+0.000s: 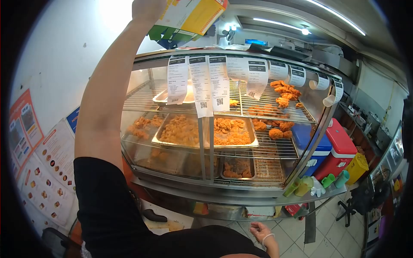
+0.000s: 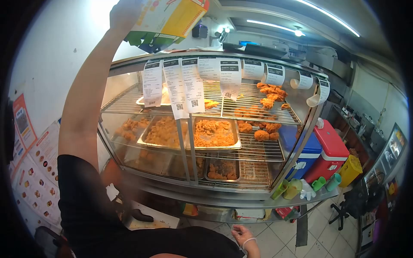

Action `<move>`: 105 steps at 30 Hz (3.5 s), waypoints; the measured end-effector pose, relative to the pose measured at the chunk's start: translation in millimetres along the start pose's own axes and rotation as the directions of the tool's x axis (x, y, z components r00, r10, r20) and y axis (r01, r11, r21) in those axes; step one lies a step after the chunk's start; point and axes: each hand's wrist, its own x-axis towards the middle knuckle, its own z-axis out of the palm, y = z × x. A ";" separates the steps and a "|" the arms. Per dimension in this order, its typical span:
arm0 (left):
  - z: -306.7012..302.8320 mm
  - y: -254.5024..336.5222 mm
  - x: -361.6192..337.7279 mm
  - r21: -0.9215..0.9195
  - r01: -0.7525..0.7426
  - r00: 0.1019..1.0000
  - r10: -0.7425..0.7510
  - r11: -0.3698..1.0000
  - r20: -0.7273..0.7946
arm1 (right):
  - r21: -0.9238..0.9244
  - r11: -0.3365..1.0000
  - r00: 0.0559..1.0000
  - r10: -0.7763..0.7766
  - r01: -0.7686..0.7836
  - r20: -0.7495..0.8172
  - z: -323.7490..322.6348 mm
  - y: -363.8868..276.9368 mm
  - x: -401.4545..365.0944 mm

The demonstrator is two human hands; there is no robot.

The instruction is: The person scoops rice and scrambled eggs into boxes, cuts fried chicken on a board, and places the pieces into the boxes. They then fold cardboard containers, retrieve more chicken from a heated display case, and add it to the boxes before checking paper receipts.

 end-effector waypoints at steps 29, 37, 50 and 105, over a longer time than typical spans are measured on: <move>-91.8 13.5 -23.5 -0.959 0.054 0.861 -0.474 -0.278 0.185 | -0.097 0.980 0.881 -0.111 0.174 0.460 -60.5 -19.0 31.7; -135.6 107.4 -68.1 -0.898 0.415 0.727 -0.539 -0.147 0.424 | -0.399 0.858 0.760 0.016 0.323 0.650 -116.6 -127.3 -0.1; -361.7 320.2 -321.6 -0.799 0.284 0.185 -0.788 -0.530 0.588 | -0.369 -0.487 -0.387 -0.867 0.792 0.313 -131.0 -303.2 -84.9; -941.4 243.0 -537.6 0.302 0.839 -0.261 -0.822 -0.452 -0.506 | 0.438 -0.199 -0.481 -0.400 0.877 0.781 571.1 -236.9 -342.7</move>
